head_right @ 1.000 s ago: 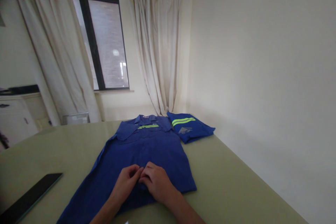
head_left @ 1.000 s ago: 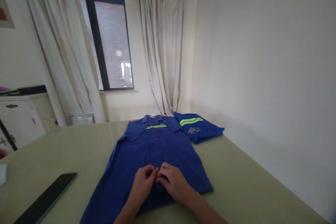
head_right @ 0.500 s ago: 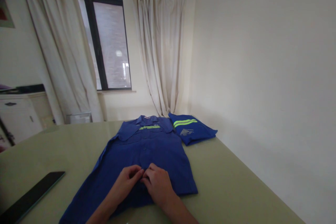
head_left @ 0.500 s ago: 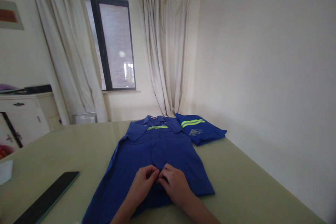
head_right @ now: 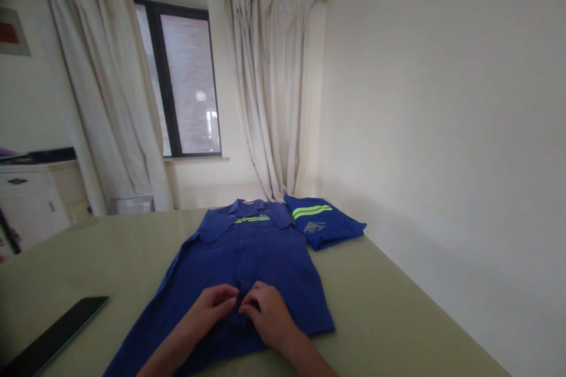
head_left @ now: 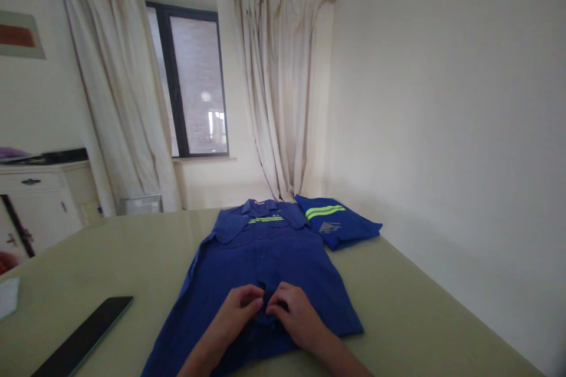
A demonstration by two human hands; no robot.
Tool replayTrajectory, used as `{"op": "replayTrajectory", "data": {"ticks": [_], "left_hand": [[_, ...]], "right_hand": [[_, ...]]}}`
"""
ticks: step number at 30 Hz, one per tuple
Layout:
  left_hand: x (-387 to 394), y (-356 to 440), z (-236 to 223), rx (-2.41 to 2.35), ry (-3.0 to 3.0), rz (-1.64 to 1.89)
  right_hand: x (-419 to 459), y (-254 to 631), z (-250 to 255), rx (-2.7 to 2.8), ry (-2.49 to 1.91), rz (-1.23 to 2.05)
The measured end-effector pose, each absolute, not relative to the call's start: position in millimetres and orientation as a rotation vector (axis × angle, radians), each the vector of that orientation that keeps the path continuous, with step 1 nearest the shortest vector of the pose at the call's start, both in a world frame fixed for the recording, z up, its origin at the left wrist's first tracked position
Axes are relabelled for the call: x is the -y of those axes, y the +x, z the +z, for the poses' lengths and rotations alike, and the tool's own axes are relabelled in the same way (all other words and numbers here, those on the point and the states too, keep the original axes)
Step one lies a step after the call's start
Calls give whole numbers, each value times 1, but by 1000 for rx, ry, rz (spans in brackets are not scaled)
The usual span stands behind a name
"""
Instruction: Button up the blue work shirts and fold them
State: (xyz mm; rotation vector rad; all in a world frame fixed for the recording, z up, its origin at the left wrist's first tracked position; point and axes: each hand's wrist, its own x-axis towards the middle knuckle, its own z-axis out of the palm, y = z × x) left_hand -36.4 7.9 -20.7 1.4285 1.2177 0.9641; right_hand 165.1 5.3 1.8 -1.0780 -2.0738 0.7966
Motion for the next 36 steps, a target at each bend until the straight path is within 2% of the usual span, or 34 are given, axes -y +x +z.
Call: {"op": "replayTrajectory", "data": {"ticks": [6, 18, 27, 36], "left_hand": [[-6, -46, -27, -1218, 1306, 798], [8, -52, -4, -977, 1368, 766], [0, -45, -19, -1064, 1397, 795], [1, -39, -14, -1056, 1421, 800]], "right_hand": [[-4, 169, 7, 2170, -1026, 922], [-8, 174, 7, 2155, -1034, 974], [-7, 173, 7, 2092, -1106, 968], [-7, 176, 6, 2164, -1064, 1004]]}}
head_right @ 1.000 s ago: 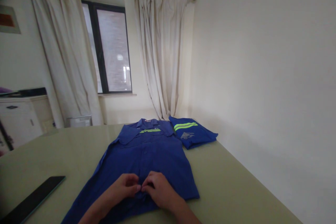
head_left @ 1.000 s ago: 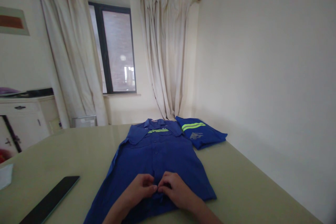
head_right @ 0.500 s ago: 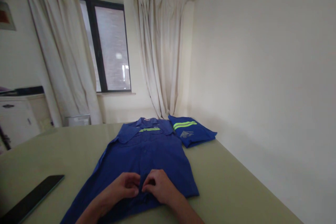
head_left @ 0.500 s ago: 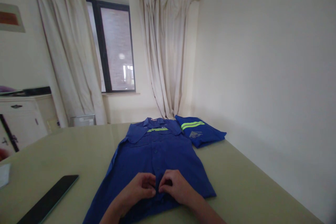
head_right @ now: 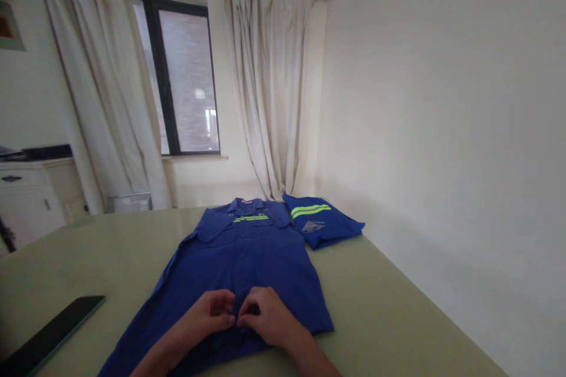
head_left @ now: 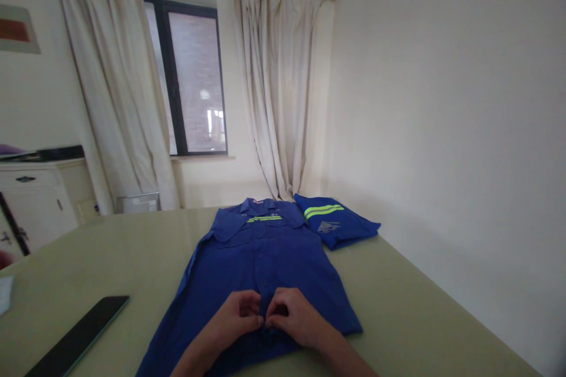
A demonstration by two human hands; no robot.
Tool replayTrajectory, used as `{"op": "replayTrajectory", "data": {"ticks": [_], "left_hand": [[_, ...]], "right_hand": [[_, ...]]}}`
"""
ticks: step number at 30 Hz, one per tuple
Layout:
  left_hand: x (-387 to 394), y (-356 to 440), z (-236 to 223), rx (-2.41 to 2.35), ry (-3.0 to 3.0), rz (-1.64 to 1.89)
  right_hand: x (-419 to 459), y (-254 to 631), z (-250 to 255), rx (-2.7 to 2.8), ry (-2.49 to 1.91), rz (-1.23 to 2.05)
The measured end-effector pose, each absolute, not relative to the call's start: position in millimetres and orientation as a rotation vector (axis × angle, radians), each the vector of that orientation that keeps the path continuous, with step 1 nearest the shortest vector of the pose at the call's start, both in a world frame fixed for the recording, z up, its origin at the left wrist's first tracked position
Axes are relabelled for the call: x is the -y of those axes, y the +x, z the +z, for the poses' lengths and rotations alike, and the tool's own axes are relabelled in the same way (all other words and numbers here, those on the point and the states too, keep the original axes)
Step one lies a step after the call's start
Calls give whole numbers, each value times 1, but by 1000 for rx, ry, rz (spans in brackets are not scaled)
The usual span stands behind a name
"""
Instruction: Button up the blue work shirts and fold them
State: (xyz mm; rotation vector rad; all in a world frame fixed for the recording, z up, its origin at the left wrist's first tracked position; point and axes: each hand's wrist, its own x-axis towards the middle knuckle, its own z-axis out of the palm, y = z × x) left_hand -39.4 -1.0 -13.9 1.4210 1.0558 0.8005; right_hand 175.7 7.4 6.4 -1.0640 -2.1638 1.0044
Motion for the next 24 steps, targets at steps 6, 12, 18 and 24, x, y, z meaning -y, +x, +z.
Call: {"op": "replayTrajectory", "data": {"ticks": [6, 12, 18, 24], "left_hand": [[1, -40, -26, -1112, 1422, 873], [5, -34, -11, -1291, 1578, 741], [12, -36, 4, -1254, 1689, 654], [11, -38, 1, -1224, 1633, 731]], "right_hand": [[-6, 177, 9, 2220, -1047, 948], [-7, 178, 14, 2278, -1080, 931], [-5, 178, 13, 2256, -1075, 920], [-6, 178, 10, 2209, -1088, 903]]}}
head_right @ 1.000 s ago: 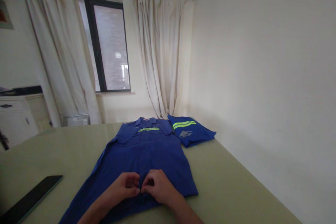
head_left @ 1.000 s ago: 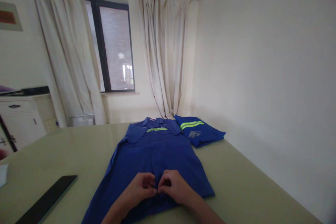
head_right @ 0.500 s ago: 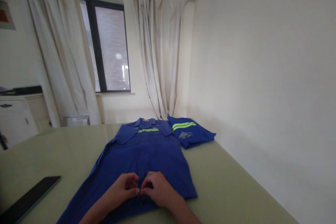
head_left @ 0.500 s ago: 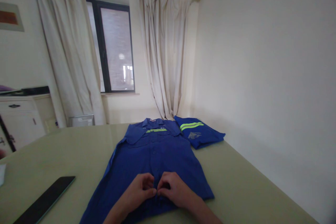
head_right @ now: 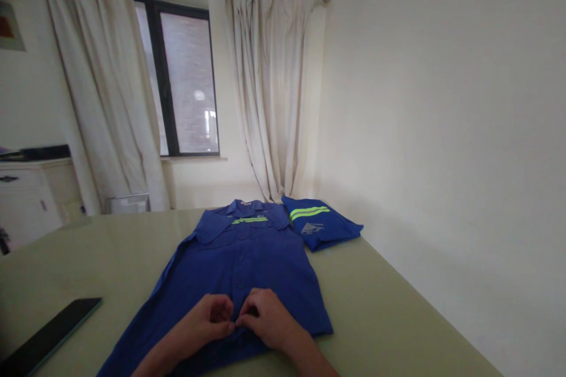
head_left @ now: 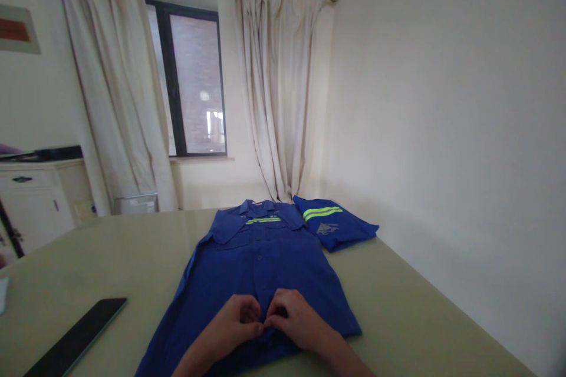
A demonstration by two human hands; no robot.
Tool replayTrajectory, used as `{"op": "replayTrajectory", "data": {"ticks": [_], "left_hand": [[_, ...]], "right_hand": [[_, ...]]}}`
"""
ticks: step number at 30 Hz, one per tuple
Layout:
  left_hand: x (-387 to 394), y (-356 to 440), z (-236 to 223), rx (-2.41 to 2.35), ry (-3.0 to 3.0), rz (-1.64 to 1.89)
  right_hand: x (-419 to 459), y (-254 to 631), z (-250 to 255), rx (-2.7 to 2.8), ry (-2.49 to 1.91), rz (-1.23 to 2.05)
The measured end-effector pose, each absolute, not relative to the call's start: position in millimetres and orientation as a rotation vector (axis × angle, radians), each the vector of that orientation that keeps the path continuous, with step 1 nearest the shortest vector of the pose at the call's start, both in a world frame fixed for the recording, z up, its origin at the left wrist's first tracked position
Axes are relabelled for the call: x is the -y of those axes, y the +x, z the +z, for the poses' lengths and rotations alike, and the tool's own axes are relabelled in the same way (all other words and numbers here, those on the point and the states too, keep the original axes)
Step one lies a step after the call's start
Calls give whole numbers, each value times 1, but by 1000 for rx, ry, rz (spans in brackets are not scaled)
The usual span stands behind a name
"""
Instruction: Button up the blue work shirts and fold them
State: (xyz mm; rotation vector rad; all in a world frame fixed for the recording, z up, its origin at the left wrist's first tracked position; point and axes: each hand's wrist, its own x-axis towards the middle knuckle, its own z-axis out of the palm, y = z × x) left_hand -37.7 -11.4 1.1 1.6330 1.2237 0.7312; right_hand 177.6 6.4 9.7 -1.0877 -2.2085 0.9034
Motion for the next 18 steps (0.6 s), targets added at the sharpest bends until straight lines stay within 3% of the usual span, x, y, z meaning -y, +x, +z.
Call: {"op": "replayTrajectory", "data": {"ticks": [18], "left_hand": [[6, -31, -27, -1238, 1494, 720]], "right_hand": [[-5, 181, 14, 2187, -1109, 1003]]}}
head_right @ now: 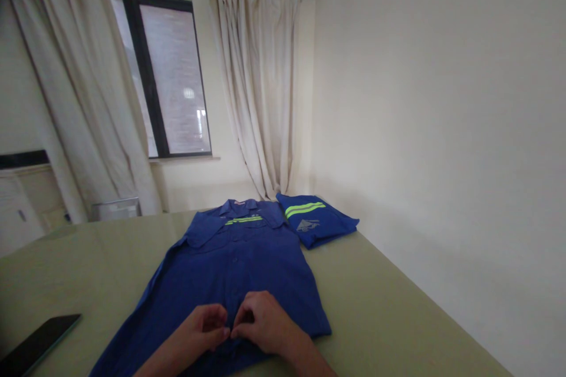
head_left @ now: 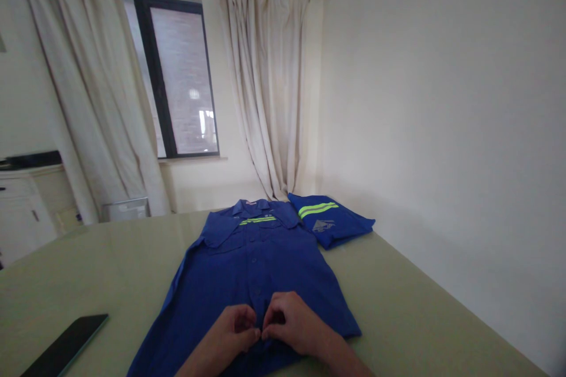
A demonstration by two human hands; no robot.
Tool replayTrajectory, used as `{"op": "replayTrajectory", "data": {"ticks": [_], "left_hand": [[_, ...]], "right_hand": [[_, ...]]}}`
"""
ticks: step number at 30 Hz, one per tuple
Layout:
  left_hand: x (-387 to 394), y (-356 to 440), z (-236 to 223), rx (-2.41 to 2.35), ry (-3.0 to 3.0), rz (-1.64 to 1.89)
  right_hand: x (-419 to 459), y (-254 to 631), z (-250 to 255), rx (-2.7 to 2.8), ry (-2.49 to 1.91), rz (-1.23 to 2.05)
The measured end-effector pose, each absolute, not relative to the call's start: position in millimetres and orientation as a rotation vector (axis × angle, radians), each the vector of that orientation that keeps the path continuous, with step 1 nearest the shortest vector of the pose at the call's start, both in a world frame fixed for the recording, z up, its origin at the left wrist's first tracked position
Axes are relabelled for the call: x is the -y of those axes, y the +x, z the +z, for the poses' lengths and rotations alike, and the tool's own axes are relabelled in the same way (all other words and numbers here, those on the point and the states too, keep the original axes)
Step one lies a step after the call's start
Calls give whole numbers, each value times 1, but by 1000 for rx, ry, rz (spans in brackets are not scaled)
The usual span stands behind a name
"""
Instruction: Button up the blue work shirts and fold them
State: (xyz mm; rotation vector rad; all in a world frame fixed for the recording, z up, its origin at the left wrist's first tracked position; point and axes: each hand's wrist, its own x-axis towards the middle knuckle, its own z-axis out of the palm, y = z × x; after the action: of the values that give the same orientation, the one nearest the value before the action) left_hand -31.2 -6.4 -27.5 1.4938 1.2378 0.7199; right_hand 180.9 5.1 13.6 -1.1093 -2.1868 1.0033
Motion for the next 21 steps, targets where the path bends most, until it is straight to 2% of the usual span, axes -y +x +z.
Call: {"op": "replayTrajectory", "data": {"ticks": [5, 14, 21], "left_hand": [[16, -33, -23, -1439, 1613, 612], [21, -20, -3, -1510, 1718, 632], [23, -18, 10, -1472, 1757, 642]], "right_hand": [[-1, 185, 17, 2261, -1131, 1018], [-7, 190, 13, 2206, -1065, 1120], [-6, 189, 13, 2233, -1077, 1034]]}}
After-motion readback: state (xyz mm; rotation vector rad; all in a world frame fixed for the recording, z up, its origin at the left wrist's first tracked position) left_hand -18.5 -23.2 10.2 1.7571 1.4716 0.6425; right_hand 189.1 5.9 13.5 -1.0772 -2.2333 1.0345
